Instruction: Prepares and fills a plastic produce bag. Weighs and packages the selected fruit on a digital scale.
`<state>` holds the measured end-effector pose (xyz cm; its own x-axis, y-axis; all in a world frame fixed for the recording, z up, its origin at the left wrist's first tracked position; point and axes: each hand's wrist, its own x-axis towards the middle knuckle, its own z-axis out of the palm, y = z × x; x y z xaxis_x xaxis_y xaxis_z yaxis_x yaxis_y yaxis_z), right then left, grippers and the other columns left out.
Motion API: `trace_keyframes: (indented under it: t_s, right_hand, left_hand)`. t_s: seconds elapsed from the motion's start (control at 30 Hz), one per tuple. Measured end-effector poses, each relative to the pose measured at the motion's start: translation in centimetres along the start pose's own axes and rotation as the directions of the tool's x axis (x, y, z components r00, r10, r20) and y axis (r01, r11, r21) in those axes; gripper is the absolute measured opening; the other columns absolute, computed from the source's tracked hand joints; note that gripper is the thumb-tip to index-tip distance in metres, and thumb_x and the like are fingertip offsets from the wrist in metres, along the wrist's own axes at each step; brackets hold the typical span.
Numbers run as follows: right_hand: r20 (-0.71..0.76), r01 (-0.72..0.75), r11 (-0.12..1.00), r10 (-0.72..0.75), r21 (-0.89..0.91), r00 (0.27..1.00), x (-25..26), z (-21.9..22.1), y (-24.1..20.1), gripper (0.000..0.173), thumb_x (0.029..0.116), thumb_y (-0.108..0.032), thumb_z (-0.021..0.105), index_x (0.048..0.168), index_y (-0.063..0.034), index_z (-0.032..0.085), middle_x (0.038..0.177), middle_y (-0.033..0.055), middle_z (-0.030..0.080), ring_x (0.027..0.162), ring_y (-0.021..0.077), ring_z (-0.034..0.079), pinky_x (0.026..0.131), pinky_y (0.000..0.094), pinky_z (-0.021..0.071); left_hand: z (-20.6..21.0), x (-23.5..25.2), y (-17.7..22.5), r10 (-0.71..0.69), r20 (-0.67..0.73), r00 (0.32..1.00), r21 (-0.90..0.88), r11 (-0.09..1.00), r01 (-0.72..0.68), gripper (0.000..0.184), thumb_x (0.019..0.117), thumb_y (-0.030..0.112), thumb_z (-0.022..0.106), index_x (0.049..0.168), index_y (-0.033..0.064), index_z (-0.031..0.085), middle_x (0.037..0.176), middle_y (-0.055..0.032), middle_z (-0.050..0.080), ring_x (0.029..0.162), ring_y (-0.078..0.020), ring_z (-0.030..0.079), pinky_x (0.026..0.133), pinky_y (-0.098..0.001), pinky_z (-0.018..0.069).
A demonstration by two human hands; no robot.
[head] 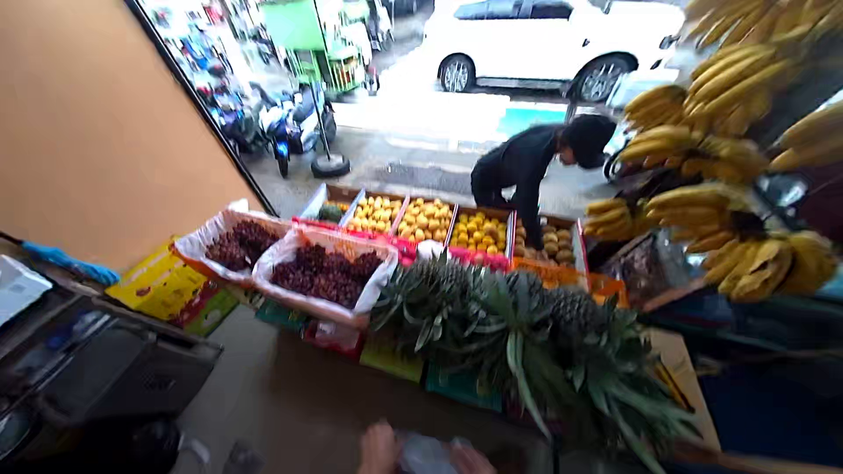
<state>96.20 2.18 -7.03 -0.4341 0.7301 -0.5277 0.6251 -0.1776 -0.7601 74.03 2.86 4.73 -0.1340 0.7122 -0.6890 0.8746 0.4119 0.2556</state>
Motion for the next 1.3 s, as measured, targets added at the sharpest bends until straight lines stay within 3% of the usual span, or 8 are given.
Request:
trace_keyframes:
  t_s: [0.23,0.5,0.73,0.83,0.9,1.03,1.17,1.3]
  right_hand:
    - [0.364,-0.180,0.892,0.344,-0.416,0.866,11.1,13.7,-6.9,0.076,0.0918,-0.029,0.074,0.158,-0.0142,0.039,0.149,0.0291,0.049,0.136,0.0482,0.050,0.109,0.0677,0.0414]
    - [0.463,-0.191,0.968,0.246,-0.163,0.852,12.2,14.1,-3.4,0.057,0.0970,-0.017,0.069,0.148,-0.0026,0.050,0.144,0.0259,0.056,0.136,0.0385,0.053,0.116,0.0553,0.0392]
    - [0.433,-0.191,0.980,0.198,-0.058,0.879,19.5,11.4,-1.0,0.039,0.0999,-0.021,0.066,0.135,-0.0036,0.065,0.132,0.0218,0.067,0.127,0.0348,0.061,0.113,0.0538,0.0435]
    - [0.594,0.040,0.914,0.229,-0.405,0.771,20.7,7.7,-6.4,0.041,0.1062,-0.026,0.054,0.135,0.0022,0.063,0.139,0.0276,0.061,0.135,0.0436,0.053,0.114,0.0635,0.0363]
    - [0.579,0.066,0.869,0.269,-0.491,0.770,20.8,4.7,-11.9,0.041,0.1088,-0.023,0.048,0.134,0.0064,0.061,0.140,0.0304,0.058,0.135,0.0468,0.052,0.111,0.0663,0.0375]
    - [0.446,0.149,0.961,-0.030,-0.234,0.894,20.1,-2.2,-19.2,0.038,0.1079,-0.018,0.049,0.141,-0.0030,0.060,0.135,0.0256,0.064,0.131,0.0421,0.058,0.112,0.0615,0.0409]
    - [0.167,0.432,0.885,-0.459,0.172,0.873,17.4,-7.6,-25.6,0.035,0.1054,-0.011,0.048,0.133,-0.0039,0.068,0.127,0.0206,0.069,0.122,0.0313,0.064,0.111,0.0474,0.0455]
    - [-0.123,0.308,0.951,-0.306,0.001,0.944,14.8,-11.5,-33.2,0.064,0.0948,-0.028,0.071,0.149,-0.0034,0.050,0.132,0.0267,0.062,0.111,0.0373,0.067,0.096,0.0532,0.0551]
  left_hand:
    - [5.4,2.8,-23.9,0.216,0.083,0.973,0.109,0.968,-0.224,0.027,0.0948,0.003,0.060,0.115,0.0125,0.075,0.139,-0.0209,0.057,0.123,-0.0413,0.060,0.096,-0.0576,0.0538]
    - [8.8,3.5,-23.8,-0.165,0.251,0.954,0.055,0.986,0.157,0.034,0.1037,0.026,0.052,0.133,0.0181,0.067,0.142,-0.0137,0.060,0.126,-0.0376,0.061,0.098,-0.0631,0.0510]
    - [11.5,13.6,-27.3,0.010,0.286,0.958,-0.709,0.675,0.204,0.035,0.1085,0.022,0.051,0.126,-0.0037,0.067,0.124,-0.0221,0.069,0.118,-0.0291,0.066,0.107,-0.0459,0.0480]
    - [7.0,16.8,-26.0,-0.076,0.294,0.953,-0.413,0.889,0.198,0.046,0.1025,0.047,0.058,0.111,0.0058,0.077,0.113,-0.0171,0.075,0.111,-0.0318,0.070,0.101,-0.0552,0.0518]
    - [1.9,18.8,-24.0,-0.108,0.117,0.987,-0.321,0.937,0.140,0.029,0.0954,0.033,0.072,0.107,0.0068,0.078,0.107,-0.0163,0.076,0.106,-0.0329,0.071,0.099,-0.0572,0.0524]
    - [-14.3,17.3,-20.8,0.160,-0.167,0.973,-0.232,0.953,-0.196,0.028,0.0830,-0.002,0.073,0.110,0.0016,0.074,0.112,-0.0169,0.074,0.110,-0.0331,0.069,0.101,-0.0564,0.0521]
    - [-30.0,10.8,-16.2,0.417,-0.360,0.835,-0.129,0.864,-0.487,0.022,0.0863,-0.002,0.057,0.088,0.0073,0.077,0.108,-0.0124,0.069,0.103,-0.0256,0.066,0.092,-0.0489,0.0553]
    - [-37.8,8.3,-9.9,0.522,-0.504,0.688,0.249,0.851,-0.462,0.032,0.0879,-0.003,0.053,0.096,0.0133,0.080,0.135,-0.0195,0.062,0.118,-0.0415,0.063,0.092,-0.0631,0.0528]
